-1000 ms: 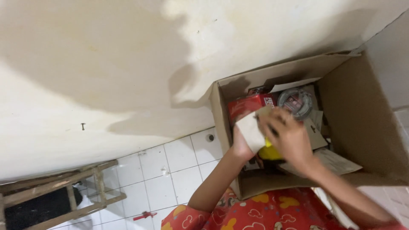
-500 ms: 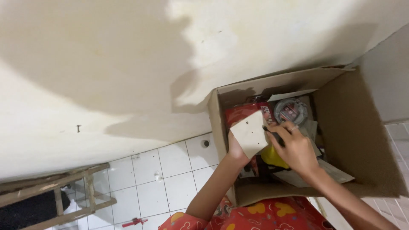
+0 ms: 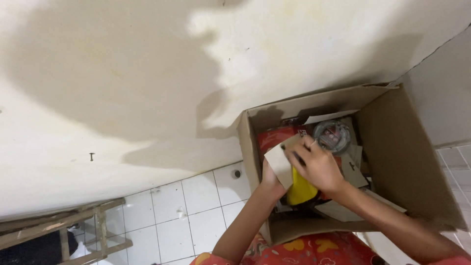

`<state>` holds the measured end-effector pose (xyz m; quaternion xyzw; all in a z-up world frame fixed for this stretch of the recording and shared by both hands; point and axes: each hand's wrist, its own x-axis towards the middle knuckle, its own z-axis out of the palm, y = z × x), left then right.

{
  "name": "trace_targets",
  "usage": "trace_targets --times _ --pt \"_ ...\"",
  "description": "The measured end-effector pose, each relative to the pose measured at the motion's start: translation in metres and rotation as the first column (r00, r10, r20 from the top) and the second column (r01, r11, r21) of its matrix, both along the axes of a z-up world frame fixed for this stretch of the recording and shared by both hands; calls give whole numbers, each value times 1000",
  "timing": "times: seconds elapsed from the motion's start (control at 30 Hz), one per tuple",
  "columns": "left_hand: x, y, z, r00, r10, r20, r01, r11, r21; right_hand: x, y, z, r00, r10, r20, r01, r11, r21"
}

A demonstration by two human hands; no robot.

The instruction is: The person takes various packaged items, including small boxes and plastic-wrapped parts, out of a cardboard box. They wipe the items with a yellow cloth and then place them onto a wall-mounted wire rack. The person repeats this process for several items, moving them from the box to the rack.

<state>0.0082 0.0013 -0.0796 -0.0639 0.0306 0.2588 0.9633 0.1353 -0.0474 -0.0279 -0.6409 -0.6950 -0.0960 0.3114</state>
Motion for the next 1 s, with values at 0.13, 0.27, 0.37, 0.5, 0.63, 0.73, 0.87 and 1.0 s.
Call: trace_targets --times 0.13,0.27,0.37,0.5,0.63,0.73,0.87,1.0 --pt "-1 0 0 1000 0 22 0 1000 21 -21 -2 -29 991 -44 128 35 997 68" --pt "-7 1 -8 1000 -9 24 9 1000 -8 -38 -27 3 992 126 20 -127 988 86" --pt "-7 8 -17 991 10 132 2 996 -88 -12 -38 -31 986 161 33 -162 986 32" --pt "-2 8 -19 980 61 192 -37 992 -124 5 -6 -6 995 6 98 -9 1000 26" --pt "-6 14 -12 992 81 94 -74 994 -76 -16 4 -11 993 -70 96 71 997 -7" --pt "-9 19 -9 993 116 29 -115 993 -42 -33 -12 -23 897 134 421 -204 971 125" --pt "-12 16 -10 986 157 -58 -158 987 -18 -25 -12 -75 997 69 30 -71 995 67" --pt "-13 3 -15 975 159 -156 -161 987 5 -19 11 -8 996 -38 -78 39 999 10"
